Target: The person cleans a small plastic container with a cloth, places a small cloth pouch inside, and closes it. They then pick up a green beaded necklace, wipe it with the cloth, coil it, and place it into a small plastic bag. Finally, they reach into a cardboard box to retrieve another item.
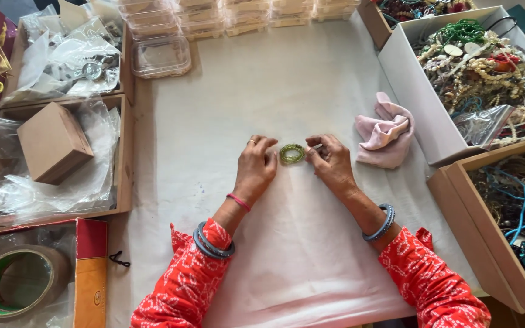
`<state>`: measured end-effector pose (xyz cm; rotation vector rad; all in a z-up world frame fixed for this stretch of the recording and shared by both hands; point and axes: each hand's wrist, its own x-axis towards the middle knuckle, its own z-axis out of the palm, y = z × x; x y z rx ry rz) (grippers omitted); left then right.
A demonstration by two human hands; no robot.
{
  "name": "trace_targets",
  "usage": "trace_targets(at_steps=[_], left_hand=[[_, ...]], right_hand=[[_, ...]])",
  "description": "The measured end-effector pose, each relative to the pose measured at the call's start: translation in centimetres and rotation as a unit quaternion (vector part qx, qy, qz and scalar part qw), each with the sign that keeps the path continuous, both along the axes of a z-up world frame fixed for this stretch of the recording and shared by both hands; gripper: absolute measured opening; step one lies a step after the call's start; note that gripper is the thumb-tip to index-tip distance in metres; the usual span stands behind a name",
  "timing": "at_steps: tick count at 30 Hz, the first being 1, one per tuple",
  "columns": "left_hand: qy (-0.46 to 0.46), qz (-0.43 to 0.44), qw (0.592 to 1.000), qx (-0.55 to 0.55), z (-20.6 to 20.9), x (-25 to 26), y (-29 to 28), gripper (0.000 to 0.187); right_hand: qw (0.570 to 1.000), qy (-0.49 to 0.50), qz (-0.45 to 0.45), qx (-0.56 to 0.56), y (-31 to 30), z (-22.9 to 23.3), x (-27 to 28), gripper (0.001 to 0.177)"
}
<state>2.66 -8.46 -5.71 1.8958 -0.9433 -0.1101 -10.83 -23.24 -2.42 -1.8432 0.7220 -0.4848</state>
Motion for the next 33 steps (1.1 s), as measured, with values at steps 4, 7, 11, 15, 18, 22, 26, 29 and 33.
trace_targets(at_steps=[4,7,11,15,18,22,26,29,33], left_hand=[[-0.011,-0.021,0.999,0.028,2.7,-1.4,0.6,0.031],[-0.043,-0.028,0.997,0.062,2.8,-1.7,0.4,0.038],[-0.077,-0.016,0.995,0.059,2.1,-1.7,0.5,0.031],[-0.084,-0.010,0.995,0.047,1.5,-1.7,0.5,0.029],[-0.075,0.005,0.996,0.053,1.3,-1.7,0.5,0.030],[-0.057,0.021,0.996,0.058,2.1,-1.6,0.6,0.030],[-0.045,0.018,0.998,0.032,1.8,-1.6,0.8,0.029],[-0.052,0.023,0.998,-0.001,1.5,-1.5,0.9,0.029],[-0.029,0.006,0.999,-0.042,1.8,-1.8,1.7,0.036]], right_hand=[[0.990,-0.040,0.020,-0.131,-0.6,-1.3,-0.1,0.022],[0.988,-0.008,0.036,-0.148,-0.5,-1.0,-0.1,0.029],[0.984,-0.004,0.052,-0.170,-0.1,-0.7,0.0,0.032],[0.987,-0.005,0.062,-0.151,-0.4,-0.9,-0.2,0.029],[0.983,-0.034,0.096,-0.152,-1.1,-1.6,-0.3,0.034],[0.996,-0.016,0.081,0.019,-1.2,-0.6,-0.1,0.036],[0.996,-0.002,0.060,0.068,-1.5,-0.9,-0.2,0.038],[0.995,-0.024,0.059,0.076,-1.9,-1.7,-0.2,0.039],[0.995,-0.077,0.047,0.053,-2.5,-3.1,-0.3,0.041]])
